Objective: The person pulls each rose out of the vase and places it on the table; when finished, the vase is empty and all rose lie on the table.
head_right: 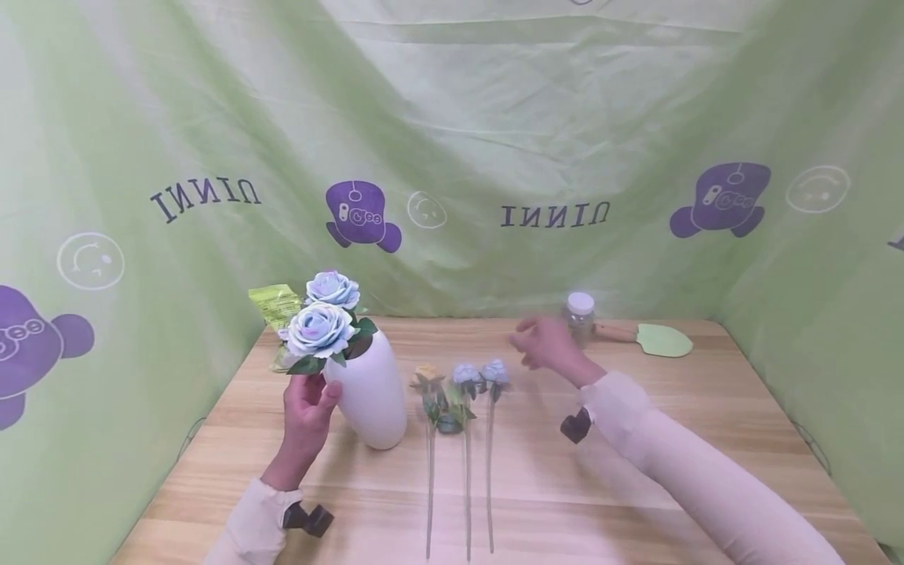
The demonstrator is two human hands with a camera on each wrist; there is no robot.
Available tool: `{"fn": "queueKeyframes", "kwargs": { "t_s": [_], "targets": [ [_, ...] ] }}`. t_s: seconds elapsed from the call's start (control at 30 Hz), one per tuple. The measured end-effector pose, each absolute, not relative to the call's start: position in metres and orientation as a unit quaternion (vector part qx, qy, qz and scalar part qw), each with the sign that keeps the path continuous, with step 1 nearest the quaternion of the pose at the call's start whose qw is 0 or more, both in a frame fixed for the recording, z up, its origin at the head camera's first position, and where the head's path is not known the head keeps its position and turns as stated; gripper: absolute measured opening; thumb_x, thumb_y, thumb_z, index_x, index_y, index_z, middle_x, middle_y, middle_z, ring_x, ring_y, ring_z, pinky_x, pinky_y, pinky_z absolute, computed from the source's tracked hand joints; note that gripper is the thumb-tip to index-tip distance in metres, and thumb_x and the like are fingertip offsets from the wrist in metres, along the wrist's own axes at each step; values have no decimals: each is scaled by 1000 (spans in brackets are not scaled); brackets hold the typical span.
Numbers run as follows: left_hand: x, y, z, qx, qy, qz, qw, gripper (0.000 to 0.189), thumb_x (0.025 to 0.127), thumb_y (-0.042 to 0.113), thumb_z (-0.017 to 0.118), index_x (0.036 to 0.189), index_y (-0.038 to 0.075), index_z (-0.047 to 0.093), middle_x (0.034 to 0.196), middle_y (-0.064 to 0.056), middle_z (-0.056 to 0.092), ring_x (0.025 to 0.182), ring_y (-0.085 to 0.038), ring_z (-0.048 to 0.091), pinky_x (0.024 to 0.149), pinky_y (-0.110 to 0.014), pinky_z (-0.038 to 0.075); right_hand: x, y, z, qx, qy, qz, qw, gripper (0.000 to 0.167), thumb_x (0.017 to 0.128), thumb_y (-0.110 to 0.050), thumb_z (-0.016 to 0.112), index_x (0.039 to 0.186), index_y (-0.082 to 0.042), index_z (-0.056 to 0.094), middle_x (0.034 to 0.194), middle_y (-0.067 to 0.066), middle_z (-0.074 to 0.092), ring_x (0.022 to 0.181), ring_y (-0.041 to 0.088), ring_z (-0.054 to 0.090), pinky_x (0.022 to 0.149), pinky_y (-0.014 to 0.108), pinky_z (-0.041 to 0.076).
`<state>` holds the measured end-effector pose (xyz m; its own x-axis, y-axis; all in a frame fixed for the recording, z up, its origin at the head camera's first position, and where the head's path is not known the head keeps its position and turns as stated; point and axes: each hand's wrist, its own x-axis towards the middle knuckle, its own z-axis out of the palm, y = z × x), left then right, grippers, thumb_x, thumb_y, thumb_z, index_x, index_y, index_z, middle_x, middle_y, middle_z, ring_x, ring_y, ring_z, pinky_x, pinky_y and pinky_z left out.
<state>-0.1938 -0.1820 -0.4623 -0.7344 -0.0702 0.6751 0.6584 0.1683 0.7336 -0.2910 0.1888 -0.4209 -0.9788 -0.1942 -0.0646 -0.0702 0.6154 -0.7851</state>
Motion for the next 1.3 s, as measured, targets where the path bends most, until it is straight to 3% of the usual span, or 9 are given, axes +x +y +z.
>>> {"fn": "queueKeyframes", "kwargs": {
  "t_s": [0.07, 0.27, 0.47, 0.67, 0.9, 1.0, 1.17, 1.3],
  "targets": [
    [-193, -182, -462, -205, -704, -611, 298, 46, 86, -10, 62, 131, -6, 51, 125, 11, 58, 115, -4, 59, 103, -15, 49, -289, 184, -405, -96, 892, -441, 41, 38, 96, -21, 65, 123, 6, 60, 98, 23, 73, 74, 29, 73, 64, 35, 64],
    [-191, -182, -461, -196, -705, -612, 299, 47, 85, -12, 61, 130, -8, 50, 127, 9, 58, 118, -4, 58, 106, -16, 48, -277, 162, -354, -167, 850, -493, -76, 24, 96, -17, 66, 114, -1, 68, 94, 18, 74, 72, 20, 72, 63, 26, 62],
    [-191, -183, -461, -193, -708, -610, 299, 50, 85, -11, 62, 133, -12, 47, 129, 9, 58, 118, -4, 58, 105, -15, 48, -258, 129, -331, -236, 760, -583, -164, 22, 94, -8, 67, 112, 4, 67, 94, 23, 71, 69, 10, 70, 62, 30, 63],
    [-193, -182, -462, -196, -709, -609, 295, 50, 86, -11, 62, 133, -10, 48, 129, 9, 57, 118, -5, 58, 106, -16, 48, -231, 91, -329, -267, 714, -620, -185, 23, 90, -2, 69, 112, 6, 67, 96, 23, 71, 76, 9, 70, 68, 30, 63],
    [-194, -180, -463, -199, -706, -611, 299, 52, 85, -13, 60, 135, -9, 47, 131, 10, 57, 120, -4, 57, 105, -15, 48, -214, 61, -340, -299, 689, -631, -195, 25, 86, 2, 71, 110, 9, 67, 104, 22, 71, 92, 21, 70, 79, 28, 63],
    [-194, -180, -463, -208, -697, -614, 306, 51, 85, -13, 60, 134, -11, 47, 130, 9, 58, 119, -4, 58, 105, -15, 48, -210, 53, -347, -316, 687, -624, -197, 28, 85, 2, 72, 112, 7, 66, 107, 20, 71, 97, 25, 70, 85, 34, 63],
    [-195, -180, -463, -216, -690, -616, 313, 49, 85, -12, 61, 132, -9, 49, 130, 7, 59, 119, -5, 59, 105, -16, 49, -208, 41, -357, -354, 721, -554, -222, 39, 82, -8, 78, 118, 1, 66, 117, 13, 69, 107, 28, 67, 91, 39, 61],
    [-196, -180, -462, -219, -688, -616, 315, 47, 85, -12, 62, 131, -9, 50, 129, 8, 59, 118, -4, 59, 104, -17, 49, -208, 30, -360, -362, 761, -483, -238, 54, 76, -18, 85, 124, -5, 64, 132, 9, 62, 124, 24, 57, 105, 42, 53]
  ]
}}
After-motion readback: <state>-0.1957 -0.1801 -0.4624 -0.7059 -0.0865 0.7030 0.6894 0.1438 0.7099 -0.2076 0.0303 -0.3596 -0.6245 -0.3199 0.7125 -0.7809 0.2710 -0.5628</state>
